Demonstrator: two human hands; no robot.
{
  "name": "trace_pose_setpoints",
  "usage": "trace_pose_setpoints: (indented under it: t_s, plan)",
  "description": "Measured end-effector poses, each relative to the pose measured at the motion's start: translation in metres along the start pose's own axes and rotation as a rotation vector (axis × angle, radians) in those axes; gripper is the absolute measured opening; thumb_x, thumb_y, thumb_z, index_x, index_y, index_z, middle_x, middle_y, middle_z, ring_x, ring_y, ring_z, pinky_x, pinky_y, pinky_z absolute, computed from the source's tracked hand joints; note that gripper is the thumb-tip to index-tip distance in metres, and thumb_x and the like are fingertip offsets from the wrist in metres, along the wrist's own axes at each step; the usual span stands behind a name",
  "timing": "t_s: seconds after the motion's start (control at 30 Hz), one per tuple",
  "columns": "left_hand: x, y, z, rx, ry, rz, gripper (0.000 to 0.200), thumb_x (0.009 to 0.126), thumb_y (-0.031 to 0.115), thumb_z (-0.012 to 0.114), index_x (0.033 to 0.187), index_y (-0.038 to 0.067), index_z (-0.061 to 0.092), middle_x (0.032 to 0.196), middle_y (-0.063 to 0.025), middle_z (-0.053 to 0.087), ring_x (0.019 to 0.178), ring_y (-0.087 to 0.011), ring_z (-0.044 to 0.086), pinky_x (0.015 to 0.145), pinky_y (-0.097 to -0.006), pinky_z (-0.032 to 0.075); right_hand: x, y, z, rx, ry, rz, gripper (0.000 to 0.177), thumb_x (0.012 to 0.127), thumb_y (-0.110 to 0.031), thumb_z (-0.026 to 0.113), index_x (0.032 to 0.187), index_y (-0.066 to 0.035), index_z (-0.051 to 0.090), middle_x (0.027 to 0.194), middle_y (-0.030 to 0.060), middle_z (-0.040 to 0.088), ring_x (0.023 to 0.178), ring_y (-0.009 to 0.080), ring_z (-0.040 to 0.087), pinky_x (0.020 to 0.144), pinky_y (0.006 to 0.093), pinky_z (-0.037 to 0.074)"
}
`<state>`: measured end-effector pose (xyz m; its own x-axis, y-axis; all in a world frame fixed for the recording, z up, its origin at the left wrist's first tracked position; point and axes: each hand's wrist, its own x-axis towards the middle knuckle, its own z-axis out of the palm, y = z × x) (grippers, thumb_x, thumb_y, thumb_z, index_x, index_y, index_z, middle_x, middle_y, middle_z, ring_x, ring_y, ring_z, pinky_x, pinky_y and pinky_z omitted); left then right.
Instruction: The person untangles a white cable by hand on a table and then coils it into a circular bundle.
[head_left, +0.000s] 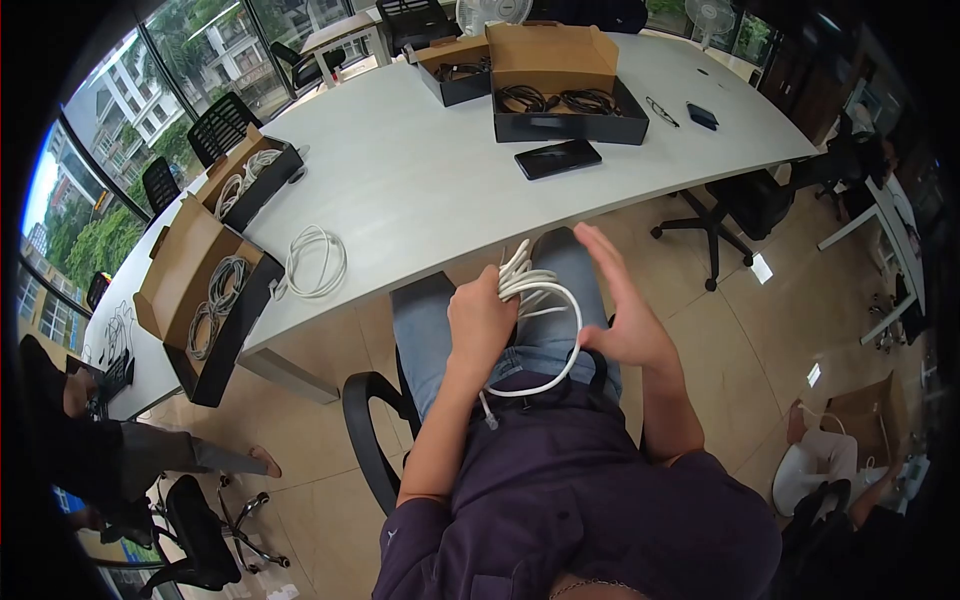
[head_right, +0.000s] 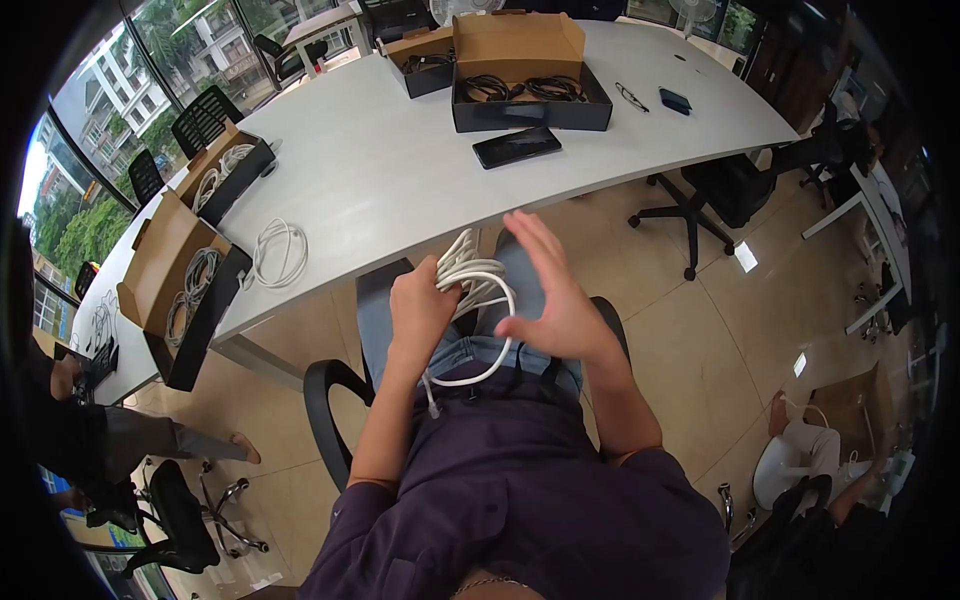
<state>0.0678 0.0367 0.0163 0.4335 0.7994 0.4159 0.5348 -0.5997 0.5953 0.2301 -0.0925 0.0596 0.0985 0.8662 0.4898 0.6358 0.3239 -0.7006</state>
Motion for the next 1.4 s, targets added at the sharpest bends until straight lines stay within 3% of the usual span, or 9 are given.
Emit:
trace_pose_setpoints:
  t_s: [0.2,0.33,0.37,0.57,0.7,0.83,0.93,1.2,1.4]
  plan:
    - [0.000,0.001,-0.015,-0.571,-0.297,-0.019,0.021,0.073,0.012,0.071,0.090,0.000,0.068,0.072,-0.0144,0.068,0.065,-0.0185,0.067,0.062,-0.0322,0.051,0.003,0.012,0.021,-0.313,-0.051,0.204,0.109,0.069,-0.035,0.083,0.151,-0.006,0.017,0.155,0.0239,0.014,0.146,0.0395,0.004,0.116,0.0532,0.003]
    - [0.003,0.008,-0.030,-0.888,-0.558,-0.128,0.022,0.075,0.009,0.071,0.093,-0.003,0.066,0.077,-0.0039,0.068,0.063,-0.0084,0.059,0.058,-0.0257,0.048,0.007,0.039,0.017,0.236,-0.111,0.308,0.099,0.074,-0.014,0.079,0.151,-0.006,0.018,0.147,0.0194,0.036,0.136,0.0268,0.036,0.110,0.0377,0.030]
    - [0.004,0.006,-0.031,-0.917,-0.615,-0.149,0.021,0.076,0.008,0.071,0.093,-0.003,0.065,0.076,-0.0026,0.066,0.061,-0.0075,0.058,0.056,-0.0247,0.047,0.007,0.045,0.023,0.428,-0.118,0.242,0.085,0.077,-0.006,0.075,0.147,-0.005,0.028,0.135,0.0136,0.050,0.120,0.0171,0.050,0.097,0.0271,0.042]
    - [0.014,-0.009,-0.026,-1.224,-0.813,-0.277,0.023,0.077,0.005,0.071,0.098,0.002,0.060,0.070,0.0020,0.058,0.059,-0.0054,0.054,0.052,-0.0213,0.043,0.006,0.058,0.022,0.720,-0.096,0.417,0.029,0.081,-0.006,0.071,0.107,-0.002,0.059,0.082,0.0009,0.063,0.069,0.0063,0.059,0.068,0.0223,0.050]
    - [0.014,-0.024,-0.010,-1.360,-0.778,-0.166,0.044,0.076,0.007,0.072,0.116,0.001,0.055,0.096,-0.0067,0.065,0.083,-0.0128,0.063,0.072,-0.0245,0.050,0.006,0.063,0.029,0.882,0.066,0.449,0.010,0.087,-0.008,0.069,0.092,-0.005,0.061,0.067,-0.0053,0.055,0.048,-0.0005,0.044,0.048,0.0189,0.041]
    - [0.001,-0.031,0.000,-1.493,-0.702,-0.139,0.088,0.073,0.019,0.079,0.145,0.004,0.030,0.127,-0.0180,0.056,0.112,-0.0267,0.060,0.087,-0.0316,0.052,0.009,0.054,0.030,1.006,0.197,0.481,0.009,0.089,-0.008,0.066,0.095,-0.005,0.060,0.065,-0.0065,0.052,0.046,0.0003,0.036,0.049,0.0207,0.040]
    - [-0.021,-0.032,0.015,-1.614,-0.687,-0.235,0.092,0.072,0.032,0.082,0.143,0.000,0.032,0.128,-0.0211,0.054,0.113,-0.0299,0.060,0.094,-0.0390,0.051,0.009,0.058,0.027,1.114,0.272,0.479,0.011,0.090,-0.010,0.064,0.099,-0.006,0.058,0.063,-0.0068,0.048,0.046,0.0007,0.036,0.050,0.0216,0.039]
    - [-0.028,-0.037,0.025,-1.510,-0.444,-0.185,0.064,0.076,0.038,0.080,0.119,0.000,0.050,0.092,-0.0104,0.068,0.091,-0.0230,0.067,0.089,-0.0369,0.052,0.011,0.053,0.037,1.234,0.396,0.550,0.011,0.091,-0.012,0.063,0.097,-0.006,0.056,0.060,-0.0070,0.042,0.045,0.0016,0.034,0.049,0.0222,0.038]
    - [-0.034,-0.021,0.020,-1.446,-0.352,-0.209,0.044,0.083,0.022,0.072,0.115,0.001,0.050,0.119,-0.0176,0.059,0.100,-0.0213,0.064,0.088,-0.0350,0.053,0.010,0.054,0.047,1.062,0.474,0.545,0.011,0.091,-0.011,0.064,0.096,-0.005,0.057,0.062,-0.0069,0.044,0.045,0.0011,0.033,0.046,0.0217,0.036]
